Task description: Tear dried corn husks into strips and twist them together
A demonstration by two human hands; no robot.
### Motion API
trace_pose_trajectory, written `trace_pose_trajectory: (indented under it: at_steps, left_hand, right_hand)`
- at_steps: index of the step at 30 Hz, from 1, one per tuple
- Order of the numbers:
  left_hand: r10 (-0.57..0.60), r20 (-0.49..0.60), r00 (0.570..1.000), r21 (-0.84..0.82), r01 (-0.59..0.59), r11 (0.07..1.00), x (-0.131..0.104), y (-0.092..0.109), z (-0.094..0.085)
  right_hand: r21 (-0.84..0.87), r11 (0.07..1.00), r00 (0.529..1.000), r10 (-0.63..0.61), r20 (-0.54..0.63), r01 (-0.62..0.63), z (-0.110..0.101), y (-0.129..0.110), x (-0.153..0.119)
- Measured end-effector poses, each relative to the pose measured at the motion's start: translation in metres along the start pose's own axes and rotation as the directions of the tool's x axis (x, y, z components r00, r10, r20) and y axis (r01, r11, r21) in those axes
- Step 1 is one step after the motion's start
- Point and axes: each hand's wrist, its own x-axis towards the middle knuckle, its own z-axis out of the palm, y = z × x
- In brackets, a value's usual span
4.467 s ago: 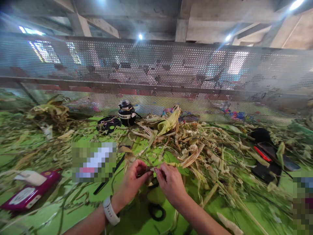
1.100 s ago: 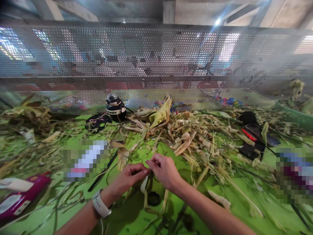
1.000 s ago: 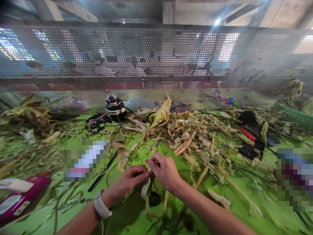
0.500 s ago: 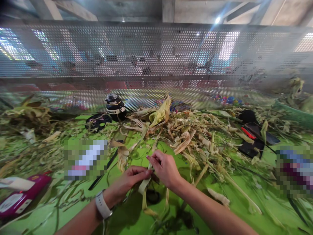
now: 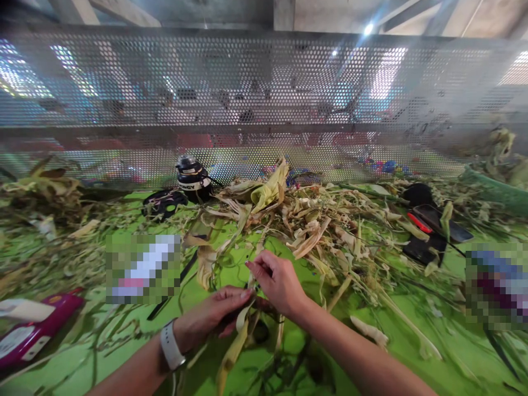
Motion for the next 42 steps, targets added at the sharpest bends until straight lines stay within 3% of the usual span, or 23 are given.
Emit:
trace_pose_trajectory:
  at_steps: [3, 5, 8, 15, 18, 21, 24, 26, 28, 33, 37, 40, 42]
  left_hand:
    - [-0.046, 0.146, 0.988, -0.111, 0.062, 0.992, -0.001, 0.000, 0.001]
    - [-0.054, 0.237, 0.970, -0.088, 0.077, 0.993, -0.004, 0.002, 0.002]
    - [-0.093, 0.369, 0.925, -0.032, 0.113, 0.993, -0.008, 0.007, 0.002]
    - [-0.118, 0.363, 0.924, -0.143, 0.181, 0.973, -0.007, 0.004, 0.003]
    - [-0.128, 0.234, 0.964, -0.288, 0.194, 0.938, -0.001, 0.000, 0.003]
    - [-0.120, -0.061, 0.991, -0.452, 0.080, 0.888, 0.005, -0.002, 0.000]
    - [-0.107, -0.257, 0.961, -0.508, -0.040, 0.861, 0.008, 0.000, -0.004]
    - [-0.049, -0.269, 0.962, -0.476, -0.088, 0.875, 0.009, 0.003, -0.006]
    - [-0.001, -0.251, 0.968, -0.432, -0.111, 0.895, 0.009, 0.005, -0.007]
    - [0.031, -0.290, 0.957, -0.356, -0.138, 0.924, 0.010, 0.005, -0.010]
    - [0.026, -0.284, 0.958, -0.305, -0.116, 0.945, 0.010, 0.002, -0.012]
    - [0.043, -0.325, 0.945, -0.295, -0.144, 0.944, 0.011, 0.002, -0.012]
    - [0.072, -0.379, 0.923, -0.331, -0.208, 0.920, 0.012, 0.004, -0.012]
  right_hand:
    - [0.010, 1.000, 1.000, 0.005, 0.023, -0.006, -0.002, 0.003, 0.002]
    - [0.010, 1.000, 1.000, -0.002, 0.028, 0.002, -0.003, 0.005, 0.003]
    - [0.032, 0.999, 0.998, 0.018, -0.057, -0.016, -0.008, 0.005, 0.007]
    - [0.133, 0.984, 0.974, 0.142, -0.178, -0.119, -0.012, 0.018, 0.017]
    - [0.164, 0.972, 0.961, 0.201, -0.189, -0.171, -0.017, 0.023, 0.021]
    - [0.021, 0.990, 0.974, 0.140, -0.178, -0.139, -0.025, 0.014, 0.020]
    - [-0.192, 0.980, 0.993, 0.067, 0.095, -0.048, -0.028, -0.002, 0.015]
    - [-0.227, 0.974, 0.963, 0.083, 0.256, -0.023, -0.025, -0.009, 0.010]
    - [-0.200, 0.979, 0.949, 0.095, 0.301, -0.035, -0.022, -0.011, 0.008]
    - [-0.137, 0.991, 0.977, 0.032, 0.209, -0.003, -0.018, 0.000, 0.011]
    - [-0.194, 0.981, 0.997, -0.004, 0.077, 0.019, -0.021, 0.008, 0.016]
    - [-0.314, 0.939, 0.987, -0.156, -0.035, 0.137, -0.022, 0.009, 0.015]
    - [-0.441, 0.868, 0.937, -0.319, -0.144, 0.228, -0.021, 0.006, 0.012]
